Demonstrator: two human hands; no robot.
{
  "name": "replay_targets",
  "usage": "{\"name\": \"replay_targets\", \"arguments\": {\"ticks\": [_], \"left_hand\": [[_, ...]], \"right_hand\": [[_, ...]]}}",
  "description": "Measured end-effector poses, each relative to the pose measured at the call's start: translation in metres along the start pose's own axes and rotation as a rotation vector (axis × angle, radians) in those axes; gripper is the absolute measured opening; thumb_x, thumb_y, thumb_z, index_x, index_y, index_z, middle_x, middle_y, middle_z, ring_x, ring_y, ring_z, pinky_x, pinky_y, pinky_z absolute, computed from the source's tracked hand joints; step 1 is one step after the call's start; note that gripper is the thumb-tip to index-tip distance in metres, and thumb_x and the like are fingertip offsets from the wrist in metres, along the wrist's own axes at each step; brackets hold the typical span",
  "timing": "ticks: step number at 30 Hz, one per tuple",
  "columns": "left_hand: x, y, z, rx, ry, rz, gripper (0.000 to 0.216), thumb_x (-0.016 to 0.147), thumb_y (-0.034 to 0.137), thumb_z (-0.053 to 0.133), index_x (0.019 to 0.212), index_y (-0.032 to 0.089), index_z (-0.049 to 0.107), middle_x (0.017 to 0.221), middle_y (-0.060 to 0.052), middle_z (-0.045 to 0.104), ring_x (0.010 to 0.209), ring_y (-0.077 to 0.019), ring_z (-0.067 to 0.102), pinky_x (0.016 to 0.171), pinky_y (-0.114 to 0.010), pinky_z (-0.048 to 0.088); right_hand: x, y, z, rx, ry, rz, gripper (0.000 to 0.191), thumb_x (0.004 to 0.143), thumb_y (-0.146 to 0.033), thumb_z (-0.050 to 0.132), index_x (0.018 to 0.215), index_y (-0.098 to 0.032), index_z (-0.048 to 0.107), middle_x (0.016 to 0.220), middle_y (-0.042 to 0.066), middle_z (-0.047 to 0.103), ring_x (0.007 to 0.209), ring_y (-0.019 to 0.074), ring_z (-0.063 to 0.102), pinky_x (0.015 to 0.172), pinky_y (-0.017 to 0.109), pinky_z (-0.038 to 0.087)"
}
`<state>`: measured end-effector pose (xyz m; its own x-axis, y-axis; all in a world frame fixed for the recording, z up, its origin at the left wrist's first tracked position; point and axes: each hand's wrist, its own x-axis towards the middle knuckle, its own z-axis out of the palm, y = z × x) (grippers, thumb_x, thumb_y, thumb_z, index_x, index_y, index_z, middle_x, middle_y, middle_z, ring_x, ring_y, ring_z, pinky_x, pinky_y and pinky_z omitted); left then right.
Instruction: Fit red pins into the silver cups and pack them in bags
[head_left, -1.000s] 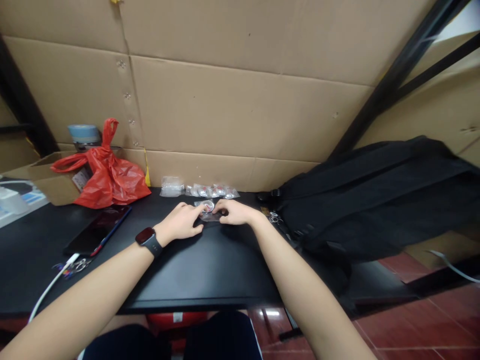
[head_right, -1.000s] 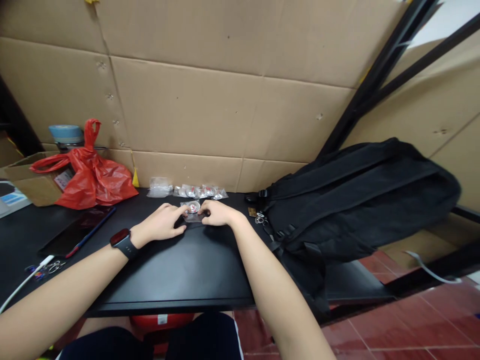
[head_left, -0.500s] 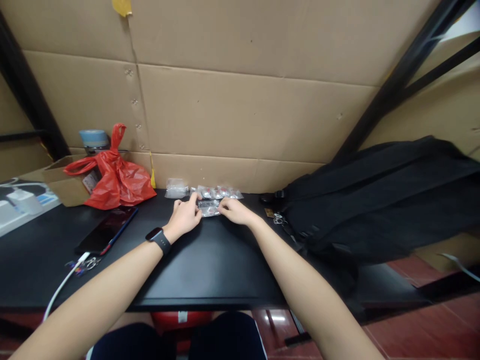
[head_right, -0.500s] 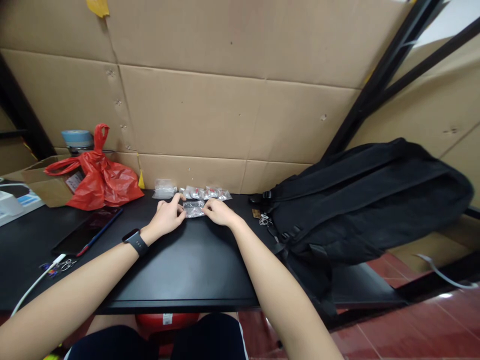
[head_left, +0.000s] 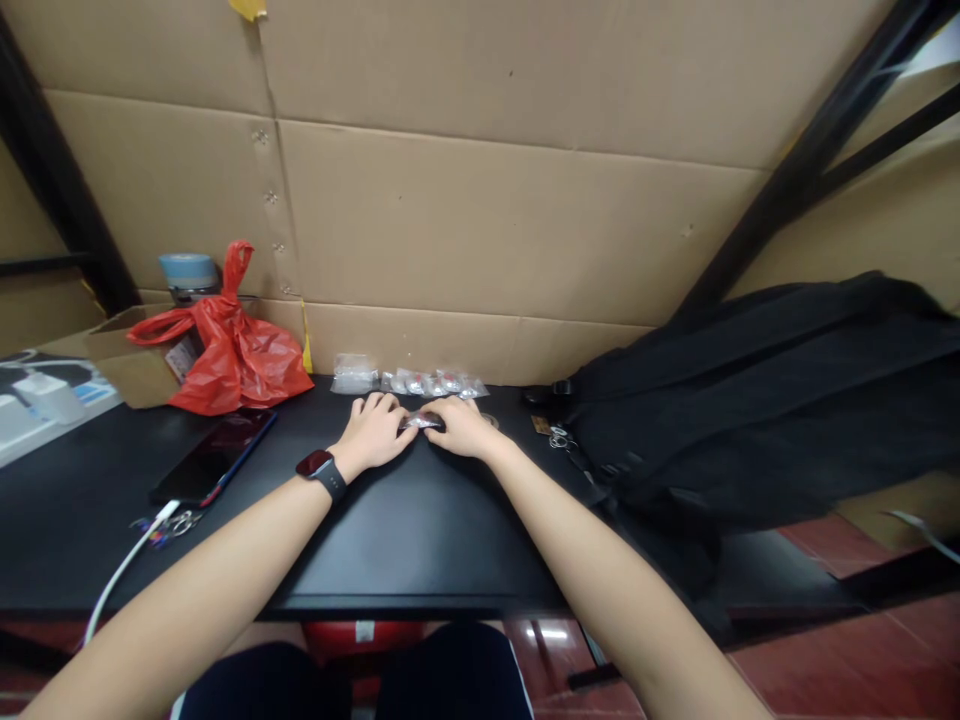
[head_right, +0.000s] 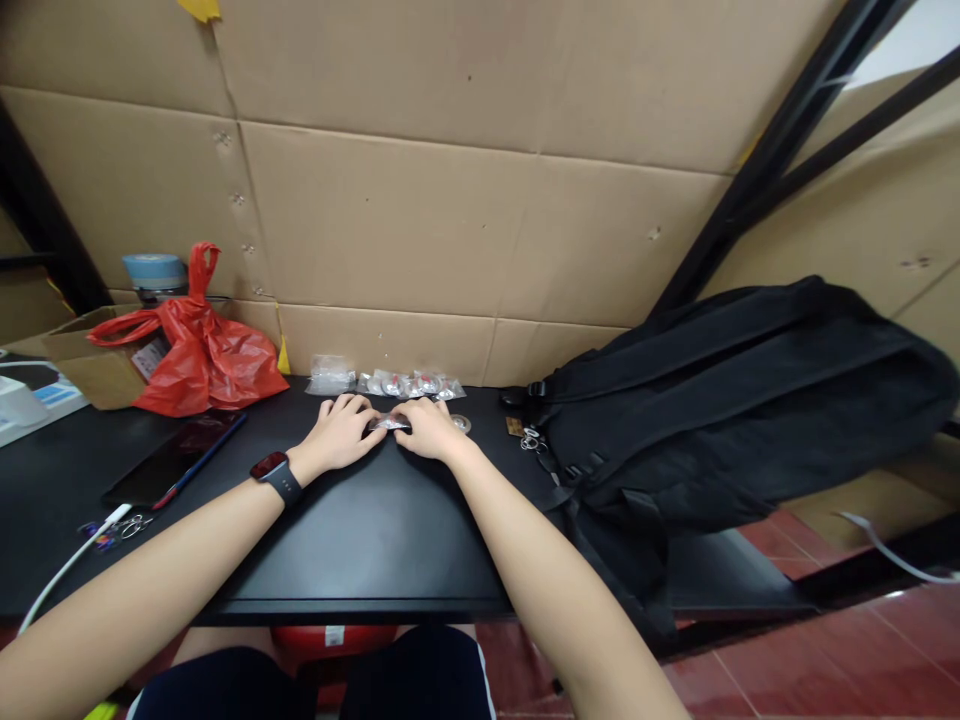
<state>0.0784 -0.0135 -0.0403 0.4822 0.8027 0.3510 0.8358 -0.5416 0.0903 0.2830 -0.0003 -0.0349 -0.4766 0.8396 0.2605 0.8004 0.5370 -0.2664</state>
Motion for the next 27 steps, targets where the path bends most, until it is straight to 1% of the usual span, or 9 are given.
{"name": "replay_targets", "arguments": {"ticks": [3,6,8,10,13,15,19,23,27], "left_hand": [[0.000,0.000,-0.001,0.005,0.018,0.000,0.030,0.091,0.042,0.052,0.107,0.022,0.068,0.120,-0.011,0.059,0.120,-0.0314,0.043,0.096,-0.048,0.034],[0.001,-0.001,-0.002,-0.035,0.050,-0.047,0.027,0.095,0.034,0.046,0.100,0.022,0.069,0.119,-0.011,0.061,0.119,-0.0303,0.045,0.094,-0.047,0.035],[0.002,-0.002,-0.003,-0.075,0.066,-0.101,0.030,0.097,0.034,0.043,0.095,0.022,0.070,0.117,-0.010,0.063,0.117,-0.0297,0.046,0.093,-0.047,0.036],[0.003,-0.003,-0.003,-0.097,0.083,-0.147,0.031,0.097,0.035,0.042,0.092,0.022,0.070,0.116,-0.009,0.064,0.115,-0.0296,0.048,0.092,-0.047,0.037],[0.004,-0.004,-0.003,-0.120,0.084,-0.176,0.031,0.096,0.035,0.043,0.090,0.022,0.071,0.115,-0.009,0.066,0.114,-0.0298,0.049,0.092,-0.048,0.037],[0.005,-0.005,-0.002,-0.139,0.075,-0.181,0.032,0.096,0.036,0.043,0.089,0.022,0.070,0.115,-0.009,0.066,0.113,-0.0297,0.050,0.092,-0.048,0.037],[0.006,-0.005,-0.003,-0.168,0.078,-0.192,0.032,0.096,0.038,0.043,0.088,0.021,0.069,0.115,-0.009,0.067,0.112,-0.0295,0.051,0.092,-0.047,0.037],[0.006,-0.008,-0.006,-0.195,0.086,-0.199,0.031,0.095,0.039,0.043,0.090,0.024,0.070,0.112,-0.007,0.067,0.112,-0.0292,0.051,0.093,-0.048,0.036],[0.005,-0.019,-0.010,-0.177,0.103,-0.216,0.023,0.091,0.034,0.049,0.088,0.025,0.069,0.111,-0.006,0.067,0.115,-0.0302,0.049,0.094,-0.047,0.035]], "right_hand": [[0.000,0.000,-0.002,0.049,0.001,0.059,0.029,0.088,-0.027,0.062,0.116,-0.023,0.065,0.114,0.010,0.071,0.114,0.0287,0.059,0.100,0.048,0.034],[0.001,0.001,-0.006,0.172,0.037,0.108,0.028,0.091,-0.032,0.059,0.118,-0.024,0.064,0.107,0.007,0.073,0.104,0.0240,0.065,0.098,0.043,0.038],[0.001,0.003,-0.006,0.273,0.057,0.131,0.028,0.092,-0.034,0.058,0.118,-0.024,0.063,0.099,0.005,0.073,0.096,0.0210,0.067,0.095,0.039,0.042],[0.001,0.006,-0.003,0.367,0.057,0.138,0.033,0.088,-0.033,0.064,0.120,-0.023,0.061,0.092,0.003,0.073,0.092,0.0195,0.068,0.092,0.036,0.045],[0.002,0.011,0.003,0.470,0.049,0.155,0.046,0.079,-0.024,0.073,0.122,-0.022,0.058,0.087,0.001,0.073,0.088,0.0183,0.069,0.089,0.035,0.047],[0.004,0.013,0.007,0.519,0.064,0.186,0.047,0.077,-0.021,0.073,0.121,-0.022,0.058,0.084,0.000,0.073,0.085,0.0177,0.069,0.088,0.034,0.048],[0.008,0.016,0.005,0.659,0.103,0.208,0.044,0.076,-0.022,0.072,0.117,-0.019,0.057,0.079,0.001,0.072,0.076,0.0169,0.068,0.082,0.033,0.051],[0.008,0.023,-0.002,0.708,0.220,0.249,0.042,0.073,-0.025,0.072,0.112,-0.018,0.057,0.076,0.001,0.071,0.072,0.0165,0.066,0.077,0.031,0.051],[0.006,0.041,-0.006,0.703,0.328,0.329,0.044,0.071,-0.032,0.071,0.110,-0.019,0.057,0.075,0.001,0.069,0.066,0.0164,0.064,0.067,0.028,0.049]]}}
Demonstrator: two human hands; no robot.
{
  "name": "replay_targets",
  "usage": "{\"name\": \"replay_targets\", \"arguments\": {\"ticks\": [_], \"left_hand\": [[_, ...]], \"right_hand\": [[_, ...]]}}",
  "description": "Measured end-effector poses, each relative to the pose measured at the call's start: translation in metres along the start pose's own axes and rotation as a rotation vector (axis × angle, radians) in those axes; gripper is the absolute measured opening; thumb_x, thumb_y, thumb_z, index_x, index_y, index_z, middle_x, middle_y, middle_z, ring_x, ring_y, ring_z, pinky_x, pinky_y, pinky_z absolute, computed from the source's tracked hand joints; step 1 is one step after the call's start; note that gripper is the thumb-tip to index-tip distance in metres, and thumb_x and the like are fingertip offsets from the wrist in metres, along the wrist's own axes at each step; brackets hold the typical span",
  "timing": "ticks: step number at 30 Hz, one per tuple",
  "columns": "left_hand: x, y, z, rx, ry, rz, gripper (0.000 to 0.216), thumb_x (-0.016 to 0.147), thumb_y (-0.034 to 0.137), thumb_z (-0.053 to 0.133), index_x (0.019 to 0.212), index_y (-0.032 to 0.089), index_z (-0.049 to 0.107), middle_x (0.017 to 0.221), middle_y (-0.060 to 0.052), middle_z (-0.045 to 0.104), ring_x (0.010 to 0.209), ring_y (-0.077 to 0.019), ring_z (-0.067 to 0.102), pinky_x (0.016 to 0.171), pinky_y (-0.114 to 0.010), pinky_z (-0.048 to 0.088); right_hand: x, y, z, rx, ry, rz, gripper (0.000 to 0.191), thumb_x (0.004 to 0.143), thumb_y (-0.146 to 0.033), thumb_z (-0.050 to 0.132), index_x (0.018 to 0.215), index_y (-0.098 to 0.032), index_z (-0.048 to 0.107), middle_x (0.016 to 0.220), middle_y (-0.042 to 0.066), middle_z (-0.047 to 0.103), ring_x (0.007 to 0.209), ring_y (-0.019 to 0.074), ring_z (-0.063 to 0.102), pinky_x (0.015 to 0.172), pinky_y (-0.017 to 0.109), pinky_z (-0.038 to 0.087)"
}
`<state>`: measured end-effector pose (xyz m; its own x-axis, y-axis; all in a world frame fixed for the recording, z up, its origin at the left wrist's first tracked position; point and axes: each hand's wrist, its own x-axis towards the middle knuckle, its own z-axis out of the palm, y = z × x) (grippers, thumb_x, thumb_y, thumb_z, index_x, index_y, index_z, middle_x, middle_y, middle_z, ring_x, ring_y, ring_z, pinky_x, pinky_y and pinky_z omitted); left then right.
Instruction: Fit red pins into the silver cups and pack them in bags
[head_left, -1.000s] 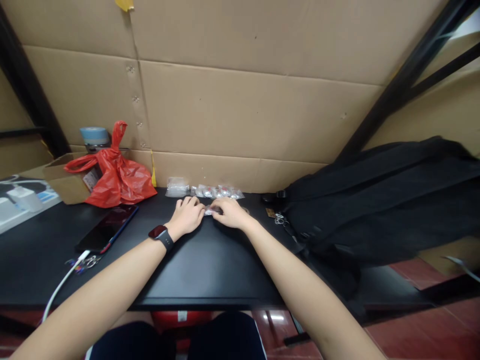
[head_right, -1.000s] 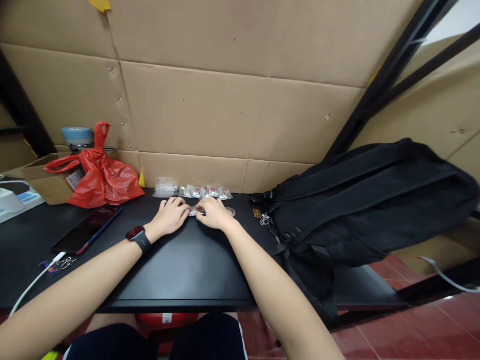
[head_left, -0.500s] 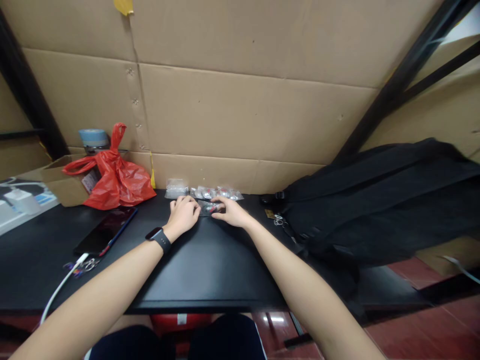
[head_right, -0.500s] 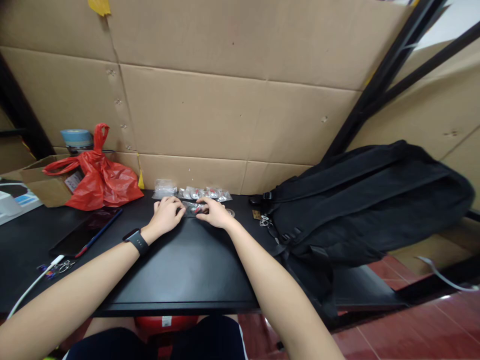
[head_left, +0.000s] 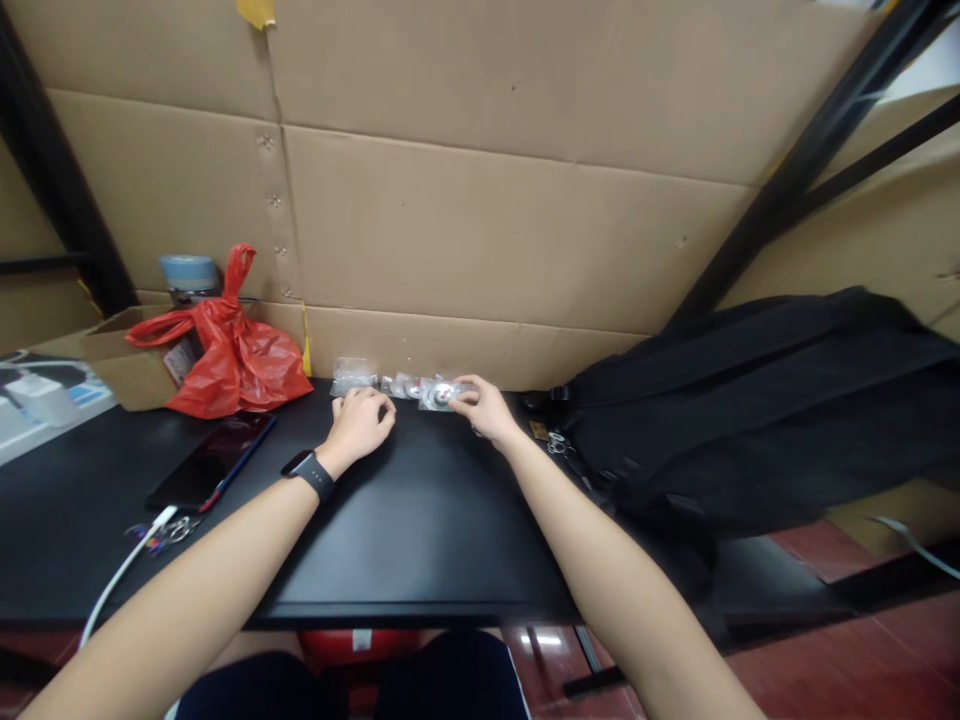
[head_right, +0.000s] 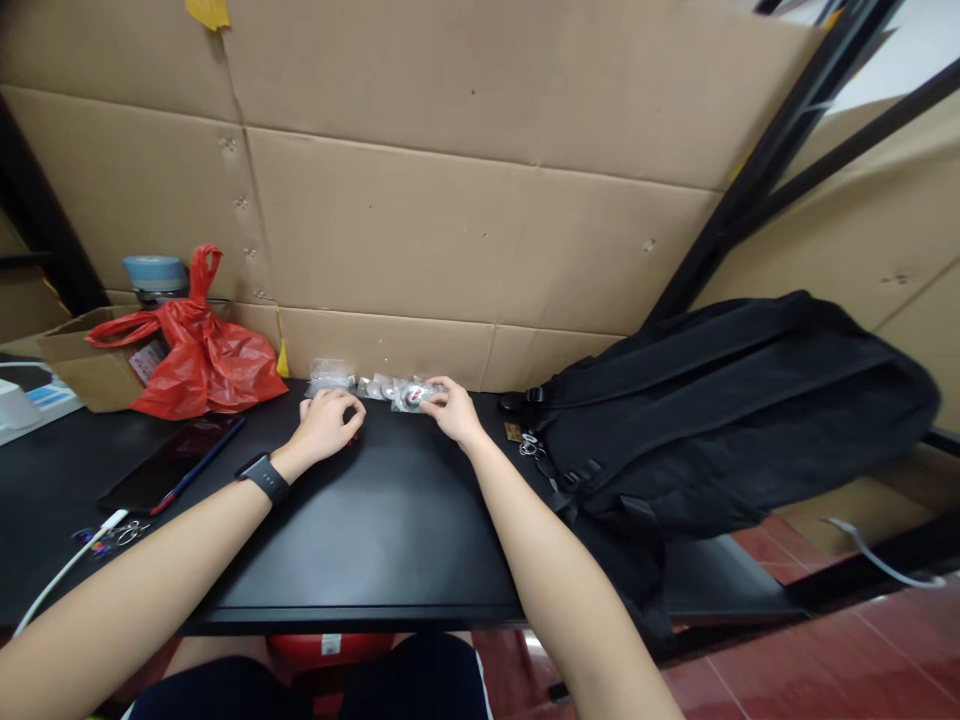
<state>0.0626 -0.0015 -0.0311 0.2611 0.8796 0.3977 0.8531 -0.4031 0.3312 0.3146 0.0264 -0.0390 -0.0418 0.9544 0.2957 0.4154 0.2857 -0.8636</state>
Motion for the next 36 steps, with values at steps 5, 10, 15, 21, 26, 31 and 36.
{"name": "replay_targets", "arguments": {"ticks": [5,10,15,21,26,31,36], "left_hand": [[0.003,-0.014,-0.007,-0.005,-0.003,-0.060,0.019,0.089,0.032,0.052,0.086,0.025,0.070,0.110,-0.006,0.068,0.113,-0.0309,0.050,0.092,-0.047,0.035],[0.003,-0.019,-0.010,-0.014,0.025,-0.118,0.018,0.087,0.030,0.054,0.085,0.025,0.071,0.109,-0.005,0.069,0.112,-0.0301,0.050,0.090,-0.043,0.036],[0.003,-0.021,-0.008,-0.019,0.045,-0.102,0.017,0.086,0.028,0.055,0.084,0.026,0.071,0.107,-0.005,0.070,0.112,-0.0294,0.051,0.090,-0.043,0.036],[0.002,-0.020,-0.008,-0.008,0.000,-0.074,0.017,0.087,0.028,0.055,0.085,0.025,0.071,0.105,-0.006,0.070,0.111,-0.0304,0.051,0.092,-0.045,0.034],[0.002,-0.022,-0.007,-0.012,-0.035,-0.031,0.015,0.085,0.027,0.056,0.085,0.025,0.071,0.103,-0.007,0.070,0.109,-0.0306,0.053,0.093,-0.046,0.035],[0.005,-0.034,-0.014,0.029,-0.098,0.124,0.021,0.088,0.024,0.053,0.098,0.026,0.071,0.110,-0.005,0.070,0.109,-0.0277,0.057,0.092,-0.041,0.038],[0.007,-0.044,-0.021,-0.011,-0.255,0.321,0.032,0.091,0.018,0.047,0.110,0.029,0.071,0.117,-0.001,0.070,0.110,-0.0199,0.062,0.092,-0.031,0.043]], "right_hand": [[0.020,0.017,-0.009,0.024,0.061,0.017,0.043,0.069,-0.031,0.070,0.107,-0.017,0.056,0.076,0.001,0.068,0.068,0.0164,0.065,0.066,0.027,0.048],[0.049,0.015,0.001,-0.196,0.068,0.044,0.037,0.074,-0.022,0.066,0.109,-0.021,0.056,0.079,0.000,0.071,0.075,0.0170,0.066,0.073,0.029,0.047],[0.054,0.006,0.025,-0.785,0.207,-0.032,0.031,0.085,-0.026,0.062,0.115,-0.023,0.058,0.100,0.007,0.071,0.097,0.0239,0.063,0.084,0.035,0.039],[0.039,0.005,0.040,-1.049,0.099,-0.210,0.027,0.094,-0.039,0.050,0.112,-0.022,0.062,0.111,0.012,0.065,0.105,0.0283,0.056,0.086,0.038,0.032],[0.039,0.003,0.049,-1.113,0.147,-0.182,0.033,0.094,-0.046,0.051,0.108,-0.018,0.062,0.107,0.014,0.066,0.100,0.0290,0.055,0.086,0.039,0.030],[0.040,0.004,0.054,-1.153,0.180,-0.202,0.029,0.097,-0.038,0.048,0.114,-0.017,0.059,0.107,0.015,0.066,0.100,0.0285,0.055,0.085,0.038,0.030],[0.031,-0.001,0.053,-1.178,0.088,-0.266,0.025,0.098,-0.030,0.044,0.112,-0.019,0.062,0.112,0.014,0.065,0.105,0.0288,0.054,0.088,0.040,0.032]]}}
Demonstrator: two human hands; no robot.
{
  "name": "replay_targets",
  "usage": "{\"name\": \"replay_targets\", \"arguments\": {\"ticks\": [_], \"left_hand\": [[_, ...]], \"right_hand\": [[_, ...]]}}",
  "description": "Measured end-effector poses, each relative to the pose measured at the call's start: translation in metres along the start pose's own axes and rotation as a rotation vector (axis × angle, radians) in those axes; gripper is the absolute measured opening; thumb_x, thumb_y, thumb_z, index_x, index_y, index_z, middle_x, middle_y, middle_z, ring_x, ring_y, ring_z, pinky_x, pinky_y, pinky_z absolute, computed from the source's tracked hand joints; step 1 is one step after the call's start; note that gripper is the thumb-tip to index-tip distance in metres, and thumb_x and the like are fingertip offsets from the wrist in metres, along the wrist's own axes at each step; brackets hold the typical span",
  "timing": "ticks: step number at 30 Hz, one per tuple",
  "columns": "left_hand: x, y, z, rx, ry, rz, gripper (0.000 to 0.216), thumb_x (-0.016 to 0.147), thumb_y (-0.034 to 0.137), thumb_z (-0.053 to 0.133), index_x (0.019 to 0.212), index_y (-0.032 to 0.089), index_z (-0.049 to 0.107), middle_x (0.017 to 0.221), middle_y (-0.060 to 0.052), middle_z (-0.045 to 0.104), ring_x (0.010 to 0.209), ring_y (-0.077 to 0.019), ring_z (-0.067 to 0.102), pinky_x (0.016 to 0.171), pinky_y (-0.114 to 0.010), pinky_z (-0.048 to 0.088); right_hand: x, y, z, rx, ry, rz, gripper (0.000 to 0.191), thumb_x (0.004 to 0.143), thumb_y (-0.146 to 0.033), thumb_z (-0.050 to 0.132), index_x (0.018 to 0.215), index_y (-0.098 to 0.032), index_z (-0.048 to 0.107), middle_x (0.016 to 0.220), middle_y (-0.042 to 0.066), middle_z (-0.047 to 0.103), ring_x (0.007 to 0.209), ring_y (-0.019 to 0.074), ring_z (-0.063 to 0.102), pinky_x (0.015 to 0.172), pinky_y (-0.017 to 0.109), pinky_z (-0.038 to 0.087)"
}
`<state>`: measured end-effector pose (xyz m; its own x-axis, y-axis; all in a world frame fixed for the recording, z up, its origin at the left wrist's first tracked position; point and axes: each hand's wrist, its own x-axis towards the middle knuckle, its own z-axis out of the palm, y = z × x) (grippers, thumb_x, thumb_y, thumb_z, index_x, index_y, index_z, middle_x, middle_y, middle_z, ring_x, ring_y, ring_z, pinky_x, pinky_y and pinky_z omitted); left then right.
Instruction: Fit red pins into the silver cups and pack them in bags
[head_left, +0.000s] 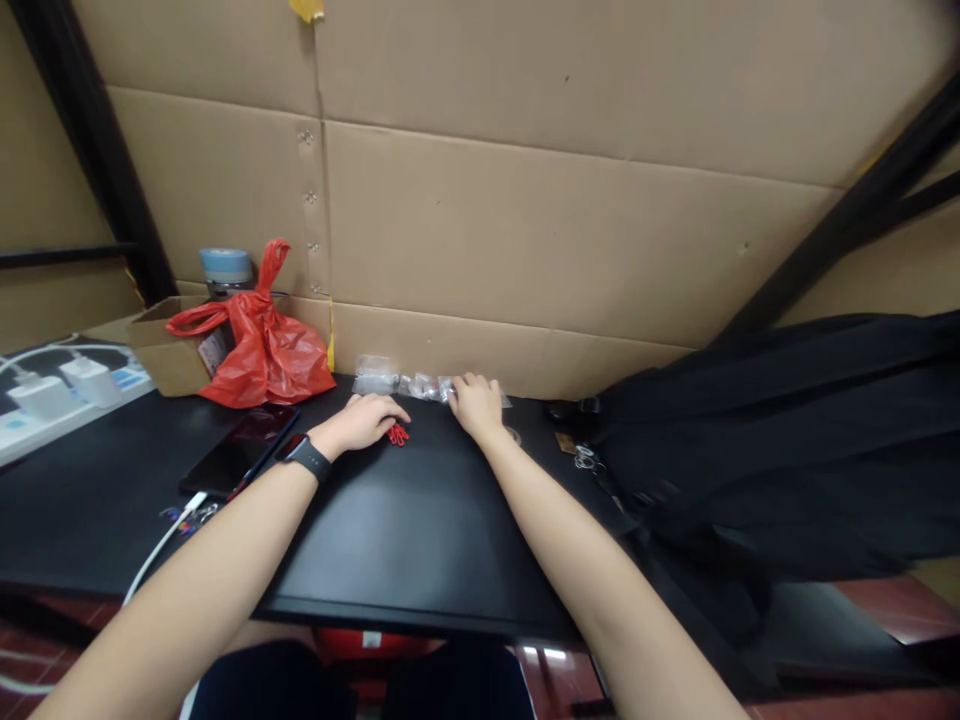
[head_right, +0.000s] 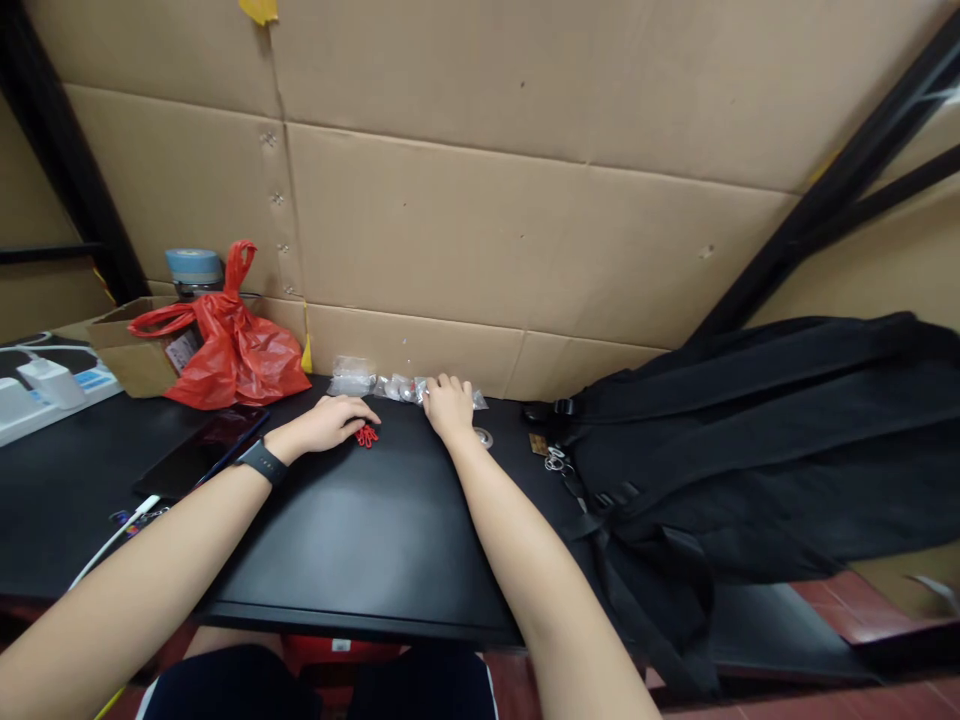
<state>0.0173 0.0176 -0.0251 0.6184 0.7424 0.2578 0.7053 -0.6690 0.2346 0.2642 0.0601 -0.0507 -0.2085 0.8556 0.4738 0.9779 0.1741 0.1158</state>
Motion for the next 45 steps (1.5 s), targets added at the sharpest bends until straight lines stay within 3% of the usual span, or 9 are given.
{"name": "replay_targets", "arguments": {"ticks": [5,10,13,16,22,28,33,38,45], "left_hand": [[-0.001,-0.003,-0.004,-0.026,-0.039,0.077,0.033,0.092,0.017,0.048,0.112,0.027,0.071,0.115,-0.001,0.071,0.106,-0.0161,0.065,0.093,-0.024,0.045],[-0.004,-0.001,-0.012,-0.055,-0.107,0.133,0.039,0.082,0.006,0.053,0.108,0.027,0.073,0.106,0.001,0.073,0.100,-0.0142,0.067,0.093,-0.021,0.046],[-0.005,0.002,-0.014,-0.046,-0.124,0.120,0.032,0.083,0.013,0.059,0.109,0.027,0.073,0.103,0.001,0.073,0.094,-0.0143,0.068,0.089,-0.021,0.047],[-0.004,0.002,-0.012,0.007,-0.118,0.096,0.028,0.080,0.019,0.066,0.106,0.027,0.074,0.105,-0.001,0.073,0.093,-0.0153,0.068,0.085,-0.021,0.047],[-0.002,0.000,-0.008,0.042,-0.030,0.080,0.014,0.080,0.026,0.069,0.091,0.029,0.077,0.097,-0.001,0.073,0.094,-0.0180,0.066,0.084,-0.025,0.044],[0.000,0.003,-0.005,0.005,0.014,0.101,0.009,0.078,0.027,0.071,0.082,0.029,0.078,0.094,-0.001,0.072,0.092,-0.0184,0.064,0.081,-0.027,0.041],[0.001,0.010,-0.006,-0.005,0.007,0.127,0.010,0.079,0.025,0.070,0.081,0.030,0.078,0.095,0.000,0.072,0.092,-0.0184,0.064,0.081,-0.027,0.040],[0.002,0.018,-0.005,0.004,0.002,0.125,0.007,0.079,0.024,0.070,0.079,0.027,0.077,0.096,-0.001,0.071,0.092,-0.0188,0.063,0.083,-0.028,0.040],[0.001,0.028,-0.006,-0.003,0.015,0.134,0.005,0.079,0.022,0.070,0.074,0.023,0.071,0.093,-0.002,0.071,0.094,-0.0195,0.063,0.087,-0.030,0.041]], "right_hand": [[-0.007,0.009,-0.024,0.050,-0.047,-0.008,0.033,0.095,-0.029,0.047,0.124,-0.019,0.058,0.121,0.015,0.060,0.111,0.0290,0.054,0.089,0.039,0.037],[-0.027,0.042,-0.048,0.154,-0.218,0.074,0.036,0.091,-0.033,0.053,0.123,-0.019,0.060,0.121,0.014,0.060,0.109,0.0293,0.059,0.084,0.036,0.046],[-0.042,0.062,-0.048,0.268,-0.313,0.044,0.044,0.085,-0.040,0.064,0.124,-0.020,0.061,0.125,0.014,0.060,0.110,0.0279,0.061,0.089,0.035,0.047],[-0.048,0.074,-0.042,0.415,-0.407,-0.005,0.044,0.079,-0.034,0.072,0.119,-0.018,0.065,0.118,0.013,0.066,0.105,0.0239,0.065,0.091,0.031,0.048],[-0.045,0.086,-0.038,0.451,-0.419,0.035,0.035,0.071,-0.025,0.076,0.105,-0.018,0.070,0.097,0.008,0.073,0.086,0.0205,0.068,0.078,0.028,0.049],[-0.047,0.079,-0.046,0.504,-0.399,0.022,0.026,0.068,-0.026,0.076,0.093,-0.019,0.071,0.086,0.003,0.073,0.075,0.0175,0.067,0.070,0.026,0.048],[-0.047,0.071,-0.053,0.585,-0.413,-0.005,0.030,0.067,-0.027,0.078,0.094,-0.019,0.071,0.085,0.002,0.072,0.072,0.0159,0.066,0.068,0.025,0.048],[-0.047,0.062,-0.059,0.707,-0.332,0.009,0.031,0.070,-0.028,0.076,0.099,-0.017,0.070,0.090,0.003,0.071,0.069,0.0134,0.065,0.067,0.024,0.049],[-0.050,0.032,-0.067,0.801,-0.291,-0.152,0.034,0.072,-0.029,0.076,0.103,-0.019,0.068,0.095,0.004,0.070,0.069,0.0119,0.063,0.068,0.025,0.050]]}}
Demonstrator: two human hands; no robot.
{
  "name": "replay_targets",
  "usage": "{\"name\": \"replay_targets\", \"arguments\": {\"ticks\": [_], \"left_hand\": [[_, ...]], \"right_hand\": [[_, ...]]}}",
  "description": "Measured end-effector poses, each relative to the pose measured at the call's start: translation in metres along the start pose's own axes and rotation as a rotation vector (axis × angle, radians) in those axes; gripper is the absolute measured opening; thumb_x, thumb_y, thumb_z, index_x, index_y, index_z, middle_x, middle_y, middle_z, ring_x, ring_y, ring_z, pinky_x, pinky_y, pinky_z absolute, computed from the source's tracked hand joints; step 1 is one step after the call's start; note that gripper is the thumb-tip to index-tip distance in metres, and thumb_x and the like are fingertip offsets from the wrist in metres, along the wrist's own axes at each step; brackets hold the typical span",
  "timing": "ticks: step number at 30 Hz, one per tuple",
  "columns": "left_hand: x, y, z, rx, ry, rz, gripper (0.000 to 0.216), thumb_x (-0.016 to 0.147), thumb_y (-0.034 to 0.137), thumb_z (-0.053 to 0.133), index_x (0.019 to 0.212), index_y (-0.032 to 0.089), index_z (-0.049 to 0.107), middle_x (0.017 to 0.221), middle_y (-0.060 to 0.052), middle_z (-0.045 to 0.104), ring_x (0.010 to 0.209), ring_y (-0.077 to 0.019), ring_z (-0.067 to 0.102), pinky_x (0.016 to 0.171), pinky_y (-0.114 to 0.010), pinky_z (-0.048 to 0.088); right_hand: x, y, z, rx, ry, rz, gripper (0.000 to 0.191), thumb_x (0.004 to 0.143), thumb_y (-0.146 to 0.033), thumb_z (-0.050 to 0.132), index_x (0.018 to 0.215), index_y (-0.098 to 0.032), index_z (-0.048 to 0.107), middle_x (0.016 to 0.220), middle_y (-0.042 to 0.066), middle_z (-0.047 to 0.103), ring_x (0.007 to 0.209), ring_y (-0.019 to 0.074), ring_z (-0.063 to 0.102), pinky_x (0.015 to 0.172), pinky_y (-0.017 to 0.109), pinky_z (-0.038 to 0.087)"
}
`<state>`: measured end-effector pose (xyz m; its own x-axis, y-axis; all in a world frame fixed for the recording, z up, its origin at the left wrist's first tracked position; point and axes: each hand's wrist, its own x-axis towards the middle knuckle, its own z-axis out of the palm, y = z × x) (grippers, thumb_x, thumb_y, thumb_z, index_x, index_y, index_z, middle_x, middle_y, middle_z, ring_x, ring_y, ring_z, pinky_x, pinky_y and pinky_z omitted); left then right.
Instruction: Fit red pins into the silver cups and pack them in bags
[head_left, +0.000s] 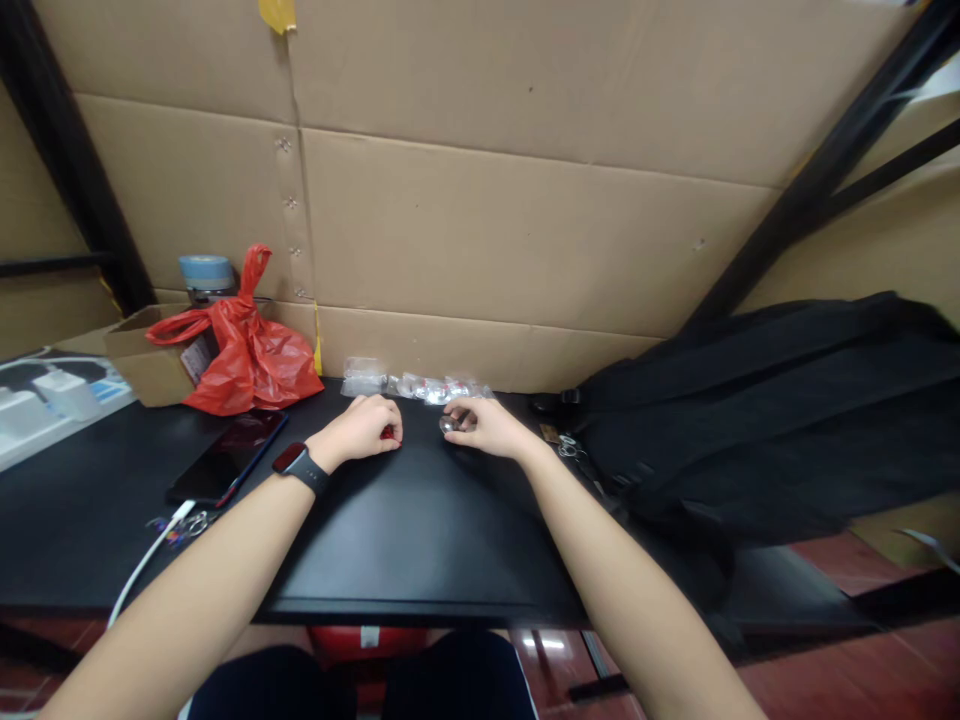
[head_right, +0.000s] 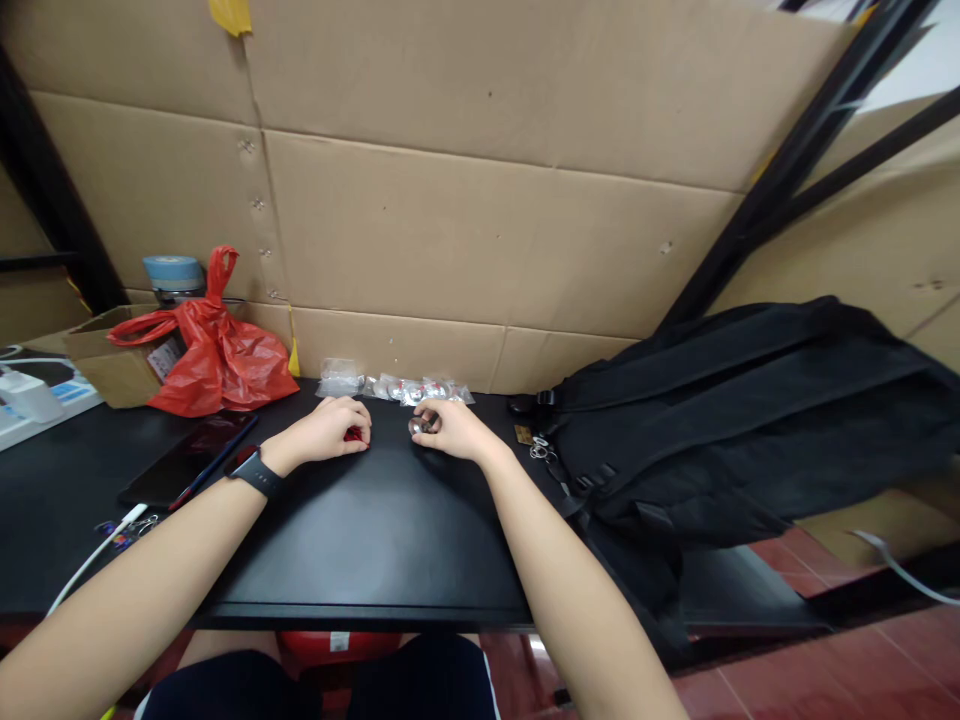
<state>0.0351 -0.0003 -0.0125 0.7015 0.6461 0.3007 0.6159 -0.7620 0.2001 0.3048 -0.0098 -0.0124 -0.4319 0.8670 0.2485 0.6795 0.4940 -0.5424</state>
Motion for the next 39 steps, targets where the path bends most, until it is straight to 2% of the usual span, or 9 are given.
{"name": "replay_targets", "arguments": {"ticks": [5,9,13,18,21,27,31,36,39], "left_hand": [[0.002,0.007,-0.004,-0.174,0.073,-0.043,0.008,0.085,0.025,0.063,0.081,0.022,0.070,0.083,0.000,0.073,0.079,-0.0162,0.066,0.079,-0.026,0.046],[0.004,0.012,-0.004,-0.349,0.224,-0.127,0.010,0.083,0.029,0.066,0.082,0.021,0.072,0.086,0.000,0.075,0.080,-0.0170,0.070,0.080,-0.026,0.050],[0.006,0.014,-0.001,-0.471,0.298,-0.191,0.012,0.079,0.031,0.071,0.080,0.019,0.072,0.085,-0.002,0.076,0.082,-0.0195,0.071,0.081,-0.029,0.052],[0.008,0.019,0.001,-0.657,0.368,-0.191,0.026,0.075,0.025,0.075,0.094,0.020,0.058,0.080,-0.001,0.075,0.085,-0.0203,0.073,0.084,-0.031,0.053],[0.008,0.026,-0.001,-0.708,0.374,-0.157,0.025,0.077,0.023,0.072,0.093,0.020,0.054,0.080,0.000,0.074,0.083,-0.0188,0.073,0.082,-0.030,0.053],[0.007,0.036,-0.004,-0.674,0.404,-0.125,0.024,0.080,0.025,0.068,0.096,0.021,0.051,0.080,0.001,0.071,0.076,-0.0161,0.071,0.076,-0.026,0.052],[0.006,0.038,-0.006,-0.573,0.443,-0.100,0.024,0.080,0.020,0.065,0.099,0.021,0.050,0.080,0.003,0.070,0.077,-0.0149,0.070,0.077,-0.025,0.050],[0.006,0.044,-0.010,-0.449,0.470,-0.101,0.022,0.078,0.011,0.062,0.096,0.021,0.053,0.081,0.004,0.070,0.080,-0.0145,0.071,0.077,-0.023,0.049],[0.006,0.046,-0.011,-0.381,0.495,-0.143,0.022,0.078,0.011,0.065,0.093,0.022,0.052,0.082,0.004,0.072,0.082,-0.0162,0.072,0.078,-0.024,0.050]], "right_hand": [[0.003,-0.009,0.015,0.141,0.058,-0.097,0.046,0.073,-0.031,0.076,0.116,-0.020,0.063,0.105,0.007,0.069,0.073,0.0139,0.064,0.067,0.028,0.053],[0.003,-0.018,0.023,0.279,0.130,-0.167,0.045,0.075,-0.030,0.073,0.118,-0.021,0.060,0.112,0.008,0.067,0.081,0.0163,0.067,0.069,0.030,0.055],[0.002,-0.030,0.027,0.378,0.204,-0.195,0.045,0.075,-0.027,0.073,0.117,-0.023,0.059,0.117,0.009,0.066,0.092,0.0193,0.069,0.076,0.033,0.057],[0.002,-0.039,0.030,0.441,0.244,-0.227,0.044,0.074,-0.027,0.074,0.115,-0.023,0.059,0.116,0.008,0.067,0.097,0.0208,0.070,0.081,0.034,0.057],[0.001,-0.042,0.030,0.439,0.259,-0.234,0.045,0.073,-0.028,0.075,0.115,-0.023,0.060,0.116,0.008,0.068,0.097,0.0211,0.070,0.082,0.035,0.057],[0.000,-0.044,0.029,0.441,0.270,-0.251,0.044,0.073,-0.027,0.076,0.114,-0.024,0.060,0.115,0.008,0.070,0.101,0.0223,0.070,0.083,0.036,0.057],[0.000,-0.044,0.030,0.443,0.270,-0.265,0.043,0.074,-0.030,0.077,0.113,-0.024,0.061,0.114,0.007,0.070,0.101,0.0222,0.070,0.084,0.036,0.056],[0.002,-0.044,0.036,0.555,0.286,-0.186,0.043,0.073,-0.041,0.079,0.107,-0.023,0.058,0.106,0.007,0.070,0.096,0.0210,0.070,0.084,0.035,0.057],[0.004,-0.044,0.035,0.525,0.260,-0.142,0.029,0.085,-0.048,0.066,0.094,-0.021,0.060,0.092,0.004,0.070,0.087,0.0193,0.069,0.082,0.034,0.055]]}}
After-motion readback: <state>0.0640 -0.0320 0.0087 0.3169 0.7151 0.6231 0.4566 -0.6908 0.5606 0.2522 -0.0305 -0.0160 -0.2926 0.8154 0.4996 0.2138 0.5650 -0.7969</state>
